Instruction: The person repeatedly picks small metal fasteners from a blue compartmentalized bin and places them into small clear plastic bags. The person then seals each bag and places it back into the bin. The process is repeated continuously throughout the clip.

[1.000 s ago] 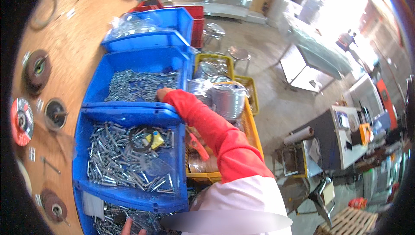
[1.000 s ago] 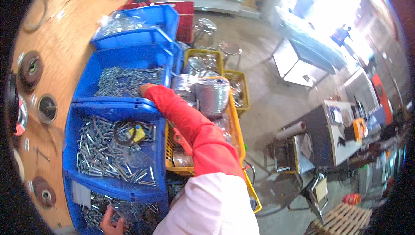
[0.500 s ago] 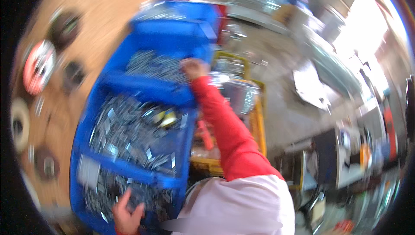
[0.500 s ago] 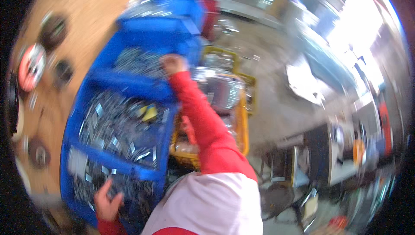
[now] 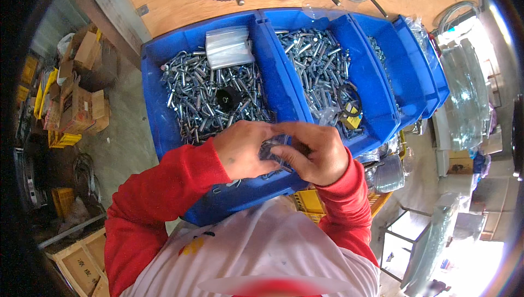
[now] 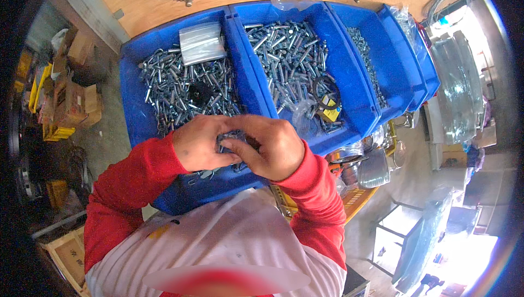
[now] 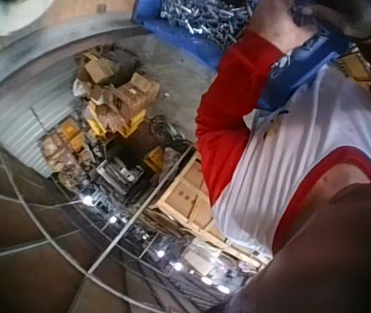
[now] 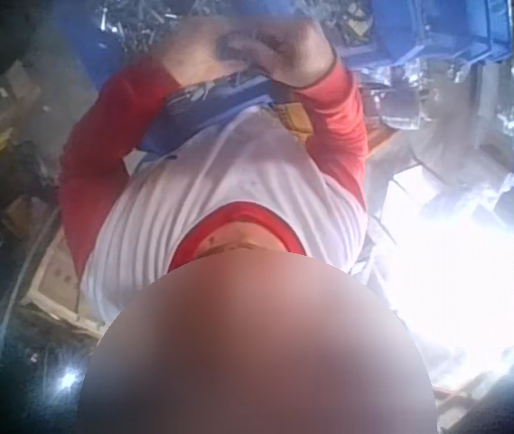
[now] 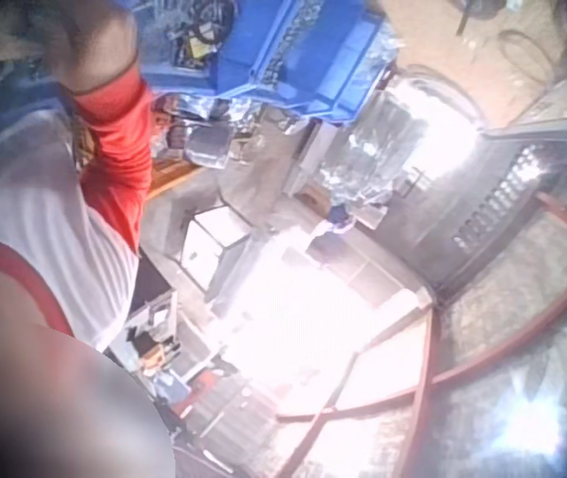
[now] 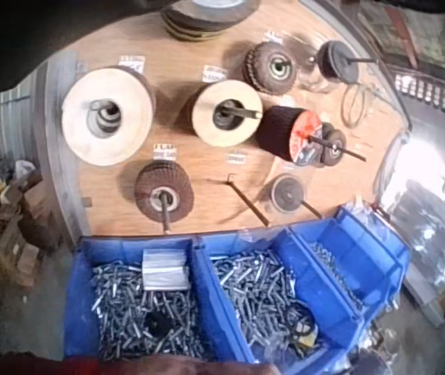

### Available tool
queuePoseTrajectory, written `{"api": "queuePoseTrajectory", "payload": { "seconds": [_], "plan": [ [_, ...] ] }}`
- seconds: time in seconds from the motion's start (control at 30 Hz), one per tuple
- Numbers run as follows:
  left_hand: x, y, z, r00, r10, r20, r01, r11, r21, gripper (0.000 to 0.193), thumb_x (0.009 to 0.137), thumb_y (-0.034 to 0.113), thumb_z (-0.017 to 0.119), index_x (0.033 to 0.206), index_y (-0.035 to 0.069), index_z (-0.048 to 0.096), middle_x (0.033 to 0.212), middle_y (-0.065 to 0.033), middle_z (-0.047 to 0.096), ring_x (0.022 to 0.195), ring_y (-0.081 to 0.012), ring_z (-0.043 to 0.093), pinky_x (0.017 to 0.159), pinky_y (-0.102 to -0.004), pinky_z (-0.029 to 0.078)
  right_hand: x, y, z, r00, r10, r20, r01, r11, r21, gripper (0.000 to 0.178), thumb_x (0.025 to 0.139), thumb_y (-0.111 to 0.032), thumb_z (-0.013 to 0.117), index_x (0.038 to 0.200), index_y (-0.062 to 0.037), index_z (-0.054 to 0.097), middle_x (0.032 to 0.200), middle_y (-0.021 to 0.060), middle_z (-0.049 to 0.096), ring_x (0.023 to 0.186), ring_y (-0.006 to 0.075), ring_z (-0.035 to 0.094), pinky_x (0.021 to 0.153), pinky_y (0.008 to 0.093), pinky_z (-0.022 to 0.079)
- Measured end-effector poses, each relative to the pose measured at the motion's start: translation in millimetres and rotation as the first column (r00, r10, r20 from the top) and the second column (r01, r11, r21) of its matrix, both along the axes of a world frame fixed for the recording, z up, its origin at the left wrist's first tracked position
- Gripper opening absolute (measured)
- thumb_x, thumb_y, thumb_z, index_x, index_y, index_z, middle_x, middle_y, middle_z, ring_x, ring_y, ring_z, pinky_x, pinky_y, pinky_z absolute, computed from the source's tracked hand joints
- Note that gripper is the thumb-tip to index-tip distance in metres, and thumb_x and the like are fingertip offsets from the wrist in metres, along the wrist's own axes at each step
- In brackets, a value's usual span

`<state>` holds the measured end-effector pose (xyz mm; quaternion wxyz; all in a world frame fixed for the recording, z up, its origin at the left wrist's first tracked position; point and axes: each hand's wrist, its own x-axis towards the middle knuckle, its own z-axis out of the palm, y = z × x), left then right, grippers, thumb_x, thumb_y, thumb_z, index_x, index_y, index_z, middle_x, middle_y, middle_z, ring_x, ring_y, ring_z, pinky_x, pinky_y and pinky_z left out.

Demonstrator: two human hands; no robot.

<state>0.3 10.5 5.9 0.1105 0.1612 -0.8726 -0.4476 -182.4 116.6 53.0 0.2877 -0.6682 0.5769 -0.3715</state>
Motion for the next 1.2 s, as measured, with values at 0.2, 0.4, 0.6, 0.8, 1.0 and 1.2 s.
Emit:
{"api": "queuePoseTrajectory", "payload": {
  "seconds": [0.2, 0.4, 0.6, 0.8, 1.0, 1.2],
  "plan": [
    [2.4, -1.7, -6.8, 0.999, 0.05, -0.005, -0.05, 0.996, 0.071, 0.038, 0.072, 0.023, 0.083, 0.102, 0.004, 0.071, 0.098, -0.0215, 0.073, 0.097, -0.0411, 0.07, 0.088, -0.0473, 0.056, 30.0, -7.9, -21.3, 0.883, -0.087, 0.462, 0.126, 0.991, -0.054, 0.039, 0.108, -0.025, 0.052, 0.129, 0.0068, 0.058, 0.103, 0.0102, 0.066, 0.092, 0.0146, 0.061, 0.083, 0.0275, 0.047],
    [5.4, -3.2, -7.7, 0.996, 0.084, 0.029, -0.088, 0.986, 0.139, 0.04, 0.068, 0.024, 0.084, 0.099, 0.004, 0.07, 0.099, -0.0198, 0.074, 0.099, -0.0381, 0.072, 0.089, -0.0453, 0.056, 61.7, -20.2, -40.3, 0.738, -0.047, 0.673, 0.226, 0.957, -0.18, 0.051, 0.107, -0.038, 0.052, 0.132, 0.0063, 0.051, 0.084, 0.0016, 0.047, 0.078, 0.0132, 0.046, 0.075, 0.0299, 0.04],
    [8.0, -6.6, -1.8, 0.996, 0.064, 0.058, -0.072, 0.985, 0.154, 0.04, 0.068, 0.025, 0.084, 0.097, 0.004, 0.068, 0.098, -0.0201, 0.073, 0.097, -0.0391, 0.071, 0.087, -0.0455, 0.056, 65.3, -16.6, -45.0, 0.668, -0.037, 0.743, 0.249, 0.952, -0.176, 0.061, 0.102, -0.047, 0.06, 0.131, 0.0052, 0.049, 0.081, 0.0014, 0.042, 0.077, 0.0165, 0.044, 0.076, 0.0347, 0.04],
    [7.7, -3.9, -3.6, 0.998, 0.061, 0.035, -0.064, 0.994, 0.092, 0.044, 0.069, 0.024, 0.085, 0.105, 0.004, 0.069, 0.101, -0.0212, 0.073, 0.098, -0.0404, 0.071, 0.088, -0.0468, 0.056, 67.7, -17.2, -51.4, 0.732, 0.021, 0.681, 0.228, 0.934, -0.274, 0.051, 0.103, -0.041, 0.055, 0.127, 0.0048, 0.054, 0.099, 0.0126, 0.057, 0.096, 0.0249, 0.056, 0.09, 0.0393, 0.044],
    [12.1, -6.4, -11.3, 0.998, 0.049, -0.034, -0.05, 0.999, -0.009, 0.046, 0.073, 0.025, 0.085, 0.109, 0.001, 0.068, 0.109, -0.0229, 0.072, 0.104, -0.0409, 0.07, 0.091, -0.0454, 0.057, 16.7, -7.3, -26.0, 0.959, -0.052, -0.279, -0.047, 0.94, -0.337, 0.04, 0.072, -0.012, 0.066, 0.112, -0.0077, 0.07, 0.134, 0.0201, 0.059, 0.122, 0.039, 0.056, 0.107, 0.0539, 0.038],
    [25.7, -4.3, -3.6, 0.997, -0.064, -0.047, 0.054, 0.981, -0.186, 0.023, 0.088, 0.017, 0.072, 0.099, -0.003, 0.071, 0.112, -0.0306, 0.069, 0.099, -0.0459, 0.069, 0.085, -0.0504, 0.056, -6.0, 1.6, -55.2, 0.657, -0.025, -0.753, -0.15, 0.975, -0.163, 0.032, 0.073, -0.028, 0.074, 0.104, -0.0212, 0.077, 0.14, 0.0088, 0.059, 0.138, 0.0332, 0.05, 0.111, 0.0664, 0.033]
  ]
}}
